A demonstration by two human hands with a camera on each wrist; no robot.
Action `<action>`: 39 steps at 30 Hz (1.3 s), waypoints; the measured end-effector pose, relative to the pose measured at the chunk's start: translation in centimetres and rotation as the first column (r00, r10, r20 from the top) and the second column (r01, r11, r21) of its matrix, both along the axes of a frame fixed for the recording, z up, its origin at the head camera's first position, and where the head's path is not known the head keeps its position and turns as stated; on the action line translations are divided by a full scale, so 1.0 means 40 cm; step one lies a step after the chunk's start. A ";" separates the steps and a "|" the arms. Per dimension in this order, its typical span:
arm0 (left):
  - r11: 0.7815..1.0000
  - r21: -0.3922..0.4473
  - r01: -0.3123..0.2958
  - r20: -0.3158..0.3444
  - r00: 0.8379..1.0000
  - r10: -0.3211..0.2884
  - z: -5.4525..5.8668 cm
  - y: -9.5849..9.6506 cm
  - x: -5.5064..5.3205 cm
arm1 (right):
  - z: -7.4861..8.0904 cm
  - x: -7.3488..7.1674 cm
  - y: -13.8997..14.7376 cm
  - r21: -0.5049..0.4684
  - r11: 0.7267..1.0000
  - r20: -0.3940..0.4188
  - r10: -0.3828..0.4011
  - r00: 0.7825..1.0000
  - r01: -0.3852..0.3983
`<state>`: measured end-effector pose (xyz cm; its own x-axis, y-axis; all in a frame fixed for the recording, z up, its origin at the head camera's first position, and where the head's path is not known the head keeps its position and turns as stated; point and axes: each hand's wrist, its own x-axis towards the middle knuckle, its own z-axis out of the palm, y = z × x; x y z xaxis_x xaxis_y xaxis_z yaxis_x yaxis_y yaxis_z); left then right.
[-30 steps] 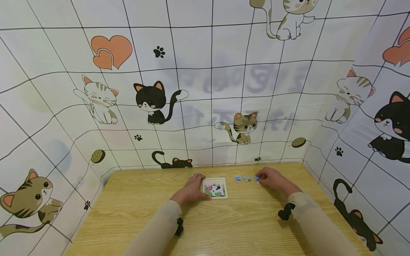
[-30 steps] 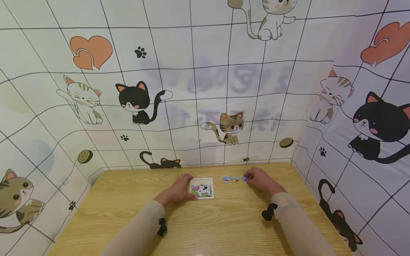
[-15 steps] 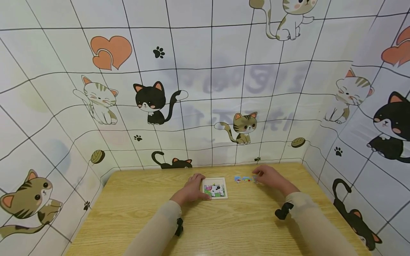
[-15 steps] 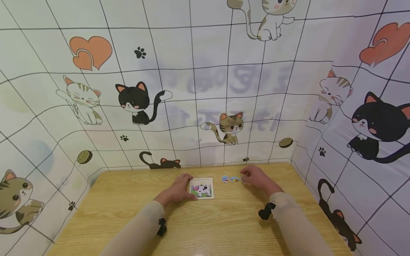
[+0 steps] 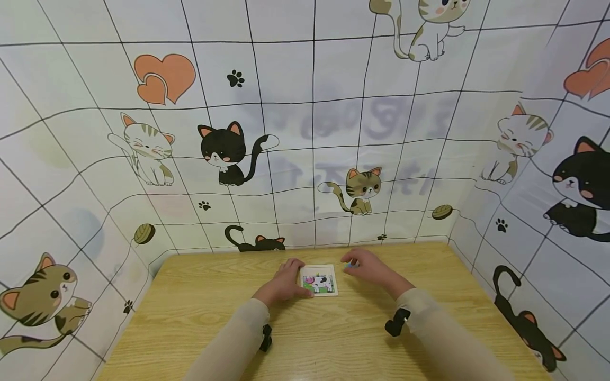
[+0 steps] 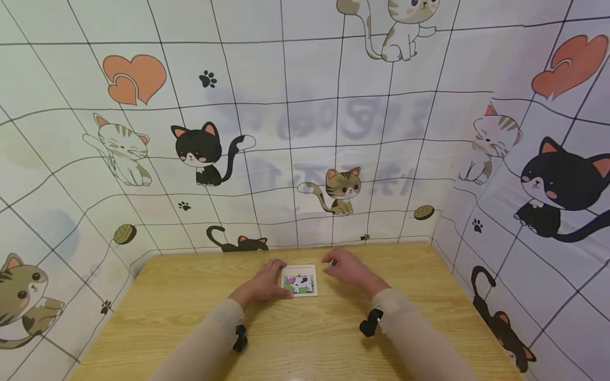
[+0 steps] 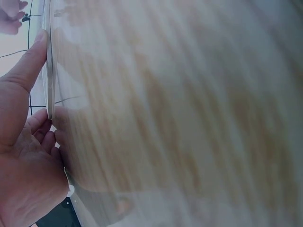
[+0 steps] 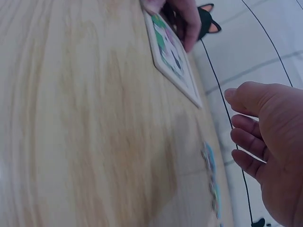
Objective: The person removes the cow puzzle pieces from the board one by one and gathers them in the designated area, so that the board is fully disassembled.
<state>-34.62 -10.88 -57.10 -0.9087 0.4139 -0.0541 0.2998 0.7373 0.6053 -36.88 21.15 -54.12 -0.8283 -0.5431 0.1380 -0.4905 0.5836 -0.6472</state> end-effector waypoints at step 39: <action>0.999 0.004 0.037 -0.021 0.999 -0.036 -0.016 -0.007 -0.013 | -0.044 -0.001 -0.258 0.155 0.971 0.057 0.176 0.983 -0.183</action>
<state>-35.15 -11.15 -57.75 -0.8939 0.4470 -0.0328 0.3394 0.7228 0.6020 -36.93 10.82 -55.89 -0.7185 -0.6956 0.0050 -0.5707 0.5853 -0.5760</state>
